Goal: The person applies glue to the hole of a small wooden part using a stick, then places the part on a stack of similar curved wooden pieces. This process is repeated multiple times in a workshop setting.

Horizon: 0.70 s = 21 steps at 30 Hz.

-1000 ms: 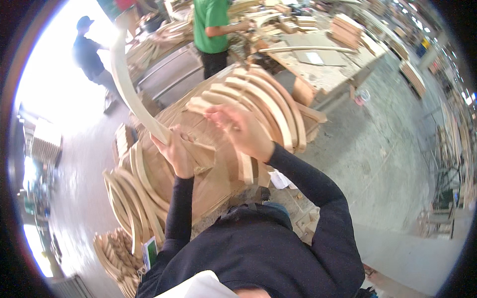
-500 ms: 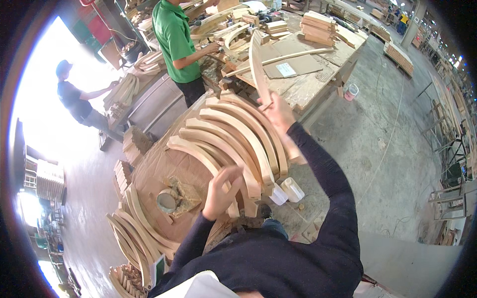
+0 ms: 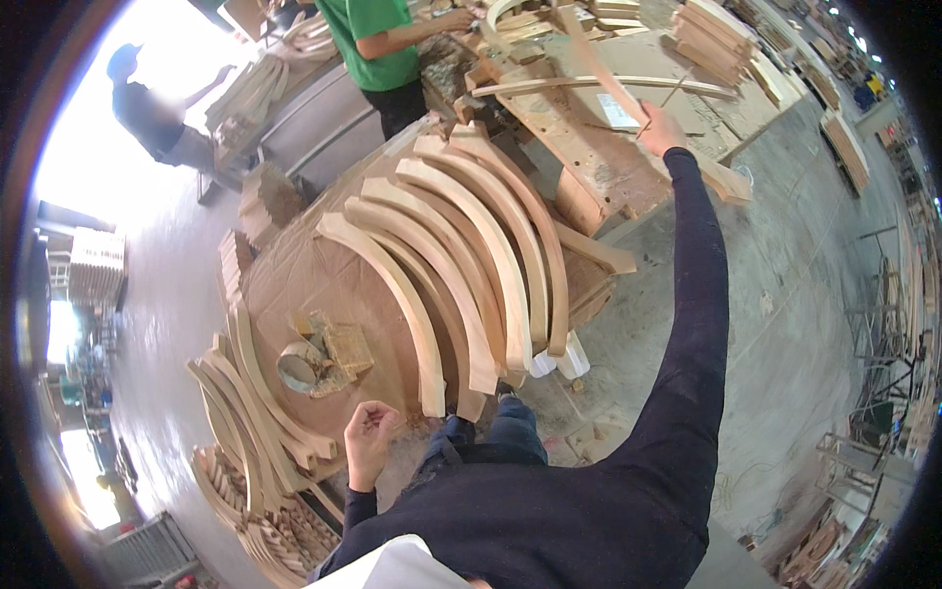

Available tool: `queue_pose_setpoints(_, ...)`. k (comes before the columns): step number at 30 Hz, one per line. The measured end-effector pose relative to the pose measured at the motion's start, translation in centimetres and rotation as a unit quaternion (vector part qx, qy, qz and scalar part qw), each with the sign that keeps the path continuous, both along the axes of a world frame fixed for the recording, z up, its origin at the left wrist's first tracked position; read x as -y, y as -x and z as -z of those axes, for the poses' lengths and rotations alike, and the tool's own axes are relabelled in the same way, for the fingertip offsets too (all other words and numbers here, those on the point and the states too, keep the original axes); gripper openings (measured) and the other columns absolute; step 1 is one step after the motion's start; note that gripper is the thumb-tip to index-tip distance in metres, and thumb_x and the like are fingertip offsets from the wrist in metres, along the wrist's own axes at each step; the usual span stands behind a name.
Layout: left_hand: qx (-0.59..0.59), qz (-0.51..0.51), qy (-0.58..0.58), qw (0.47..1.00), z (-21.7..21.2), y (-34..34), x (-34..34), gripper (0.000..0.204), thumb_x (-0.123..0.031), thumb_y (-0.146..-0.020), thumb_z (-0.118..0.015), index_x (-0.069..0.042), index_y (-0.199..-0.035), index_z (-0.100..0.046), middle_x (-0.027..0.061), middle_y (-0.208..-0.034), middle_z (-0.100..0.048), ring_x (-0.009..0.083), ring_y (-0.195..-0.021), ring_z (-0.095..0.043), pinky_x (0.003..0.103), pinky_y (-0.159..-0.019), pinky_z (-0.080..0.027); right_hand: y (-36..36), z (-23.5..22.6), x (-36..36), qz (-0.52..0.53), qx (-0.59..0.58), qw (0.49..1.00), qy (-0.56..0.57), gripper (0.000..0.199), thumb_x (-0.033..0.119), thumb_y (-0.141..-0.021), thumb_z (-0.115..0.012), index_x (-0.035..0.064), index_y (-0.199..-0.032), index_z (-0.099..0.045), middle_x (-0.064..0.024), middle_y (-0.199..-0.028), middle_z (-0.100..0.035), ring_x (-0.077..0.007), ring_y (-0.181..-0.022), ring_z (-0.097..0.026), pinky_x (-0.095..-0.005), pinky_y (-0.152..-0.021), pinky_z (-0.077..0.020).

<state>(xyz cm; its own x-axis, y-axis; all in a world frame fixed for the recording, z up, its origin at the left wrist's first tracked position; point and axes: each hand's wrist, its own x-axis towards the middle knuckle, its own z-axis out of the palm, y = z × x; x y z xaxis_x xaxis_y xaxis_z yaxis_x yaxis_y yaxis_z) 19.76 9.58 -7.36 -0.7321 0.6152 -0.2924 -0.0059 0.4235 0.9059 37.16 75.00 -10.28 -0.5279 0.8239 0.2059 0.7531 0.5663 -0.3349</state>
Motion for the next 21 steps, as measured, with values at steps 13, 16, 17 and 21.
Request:
queue_pose_setpoints(13,-0.03,0.05,0.043,0.997,-0.5,-0.9,-2.9,0.008,-0.001,-0.086,-0.061,0.003,-0.092,-0.058,0.0057,-0.082,-0.064,0.0103,-0.077,-0.062,0.026,-0.073,-0.051,3.7,0.6,3.8,-0.132,-0.072,0.987,0.061,0.053,0.013,-0.073,-0.07,0.0089,-0.124,-0.056,-0.0212,-0.104,-0.064,-0.0378,-0.096,-0.061,-0.0419,-0.082,-0.049)
queue_pose_setpoints(16,-0.057,0.071,0.049,0.995,1.7,-0.7,-2.7,0.011,-0.004,-0.084,-0.063,0.001,-0.093,-0.06,0.0082,-0.081,-0.063,0.0133,-0.072,-0.061,0.026,-0.067,-0.05,5.2,2.1,7.0,-0.13,-0.056,0.99,-0.007,0.052,0.014,-0.074,-0.071,0.0059,-0.123,-0.056,-0.022,-0.103,-0.064,-0.0367,-0.097,-0.062,-0.0417,-0.082,-0.0488)
queue_pose_setpoints(17,-0.072,0.081,0.054,0.993,2.6,-0.5,-2.6,0.012,-0.004,-0.084,-0.063,0.001,-0.094,-0.06,0.0089,-0.081,-0.062,0.0144,-0.071,-0.061,0.026,-0.066,-0.05,5.7,1.9,7.7,-0.118,-0.031,0.993,-0.002,0.053,0.014,-0.075,-0.071,0.0059,-0.124,-0.055,-0.0215,-0.107,-0.063,-0.0361,-0.099,-0.061,-0.0414,-0.084,-0.0485)
queue_pose_setpoints(21,-0.121,0.066,0.092,0.986,6.8,0.7,-3.9,0.032,-0.014,-0.082,-0.066,-0.001,-0.109,-0.058,0.0148,-0.101,-0.058,0.0256,-0.09,-0.06,0.032,-0.077,-0.05,5.5,2.0,8.0,-0.139,-0.026,0.98,-0.138,0.054,0.014,-0.079,-0.068,0.0061,-0.13,-0.051,-0.0186,-0.124,-0.057,-0.0331,-0.113,-0.056,-0.0395,-0.094,-0.0465)
